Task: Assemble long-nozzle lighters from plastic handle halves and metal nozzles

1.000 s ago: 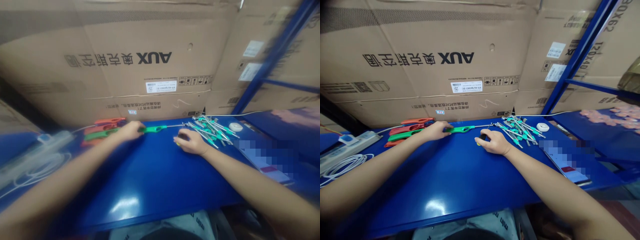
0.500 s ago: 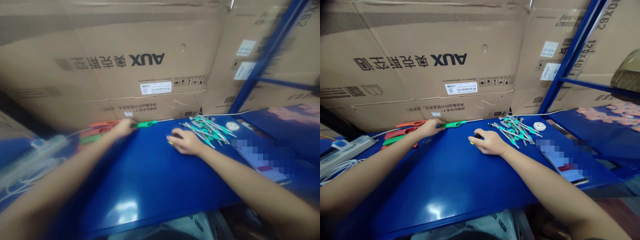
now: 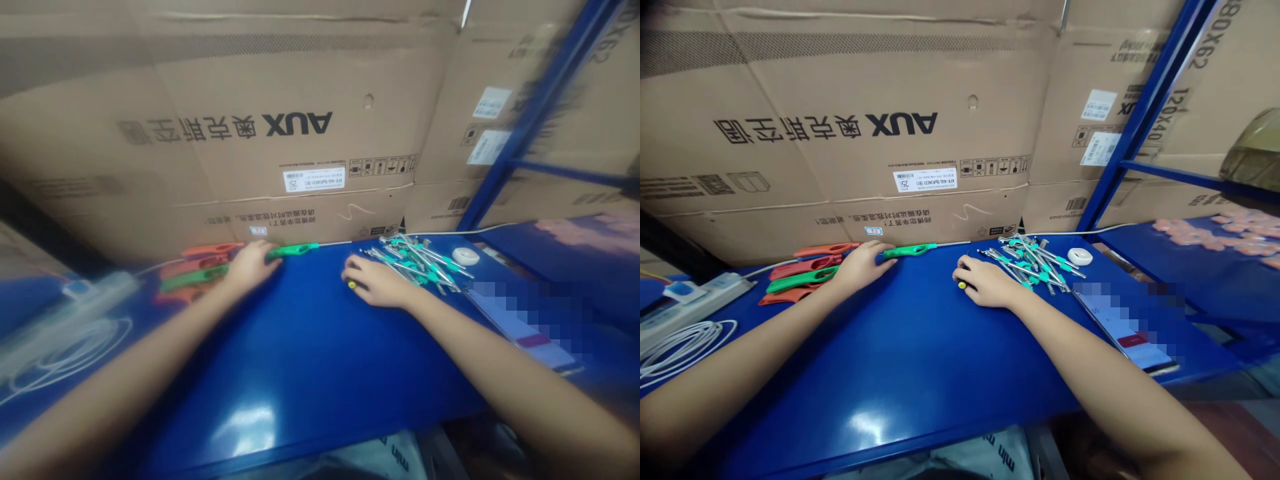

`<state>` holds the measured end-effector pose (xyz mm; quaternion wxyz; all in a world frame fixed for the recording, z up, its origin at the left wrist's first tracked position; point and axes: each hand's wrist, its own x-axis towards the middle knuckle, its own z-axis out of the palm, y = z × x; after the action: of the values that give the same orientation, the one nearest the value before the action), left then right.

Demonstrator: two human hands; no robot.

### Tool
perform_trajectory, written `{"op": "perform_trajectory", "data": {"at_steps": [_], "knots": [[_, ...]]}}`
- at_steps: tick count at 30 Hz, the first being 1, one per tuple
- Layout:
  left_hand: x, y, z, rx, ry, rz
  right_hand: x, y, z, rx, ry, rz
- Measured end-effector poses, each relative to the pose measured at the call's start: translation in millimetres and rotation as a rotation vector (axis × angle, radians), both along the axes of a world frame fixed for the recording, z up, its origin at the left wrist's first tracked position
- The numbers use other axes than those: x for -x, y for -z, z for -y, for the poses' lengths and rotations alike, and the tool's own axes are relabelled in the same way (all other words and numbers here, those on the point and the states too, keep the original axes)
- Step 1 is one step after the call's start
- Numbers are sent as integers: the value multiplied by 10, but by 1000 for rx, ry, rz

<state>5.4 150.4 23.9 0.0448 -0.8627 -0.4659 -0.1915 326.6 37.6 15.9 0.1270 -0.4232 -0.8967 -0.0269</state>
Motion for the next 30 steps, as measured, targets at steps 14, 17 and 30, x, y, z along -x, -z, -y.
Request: {"op": "perform_trajectory", "data": {"at_steps": [14, 17, 30], "knots": [[995, -171, 496, 89, 39, -131, -115, -116, 100, 109, 369, 182], [1084, -222, 507, 180, -51, -138, -28, -111, 142, 83, 430, 226], [1264, -225, 497, 256, -217, -208, 290, -78, 287, 69, 156, 150]]}}
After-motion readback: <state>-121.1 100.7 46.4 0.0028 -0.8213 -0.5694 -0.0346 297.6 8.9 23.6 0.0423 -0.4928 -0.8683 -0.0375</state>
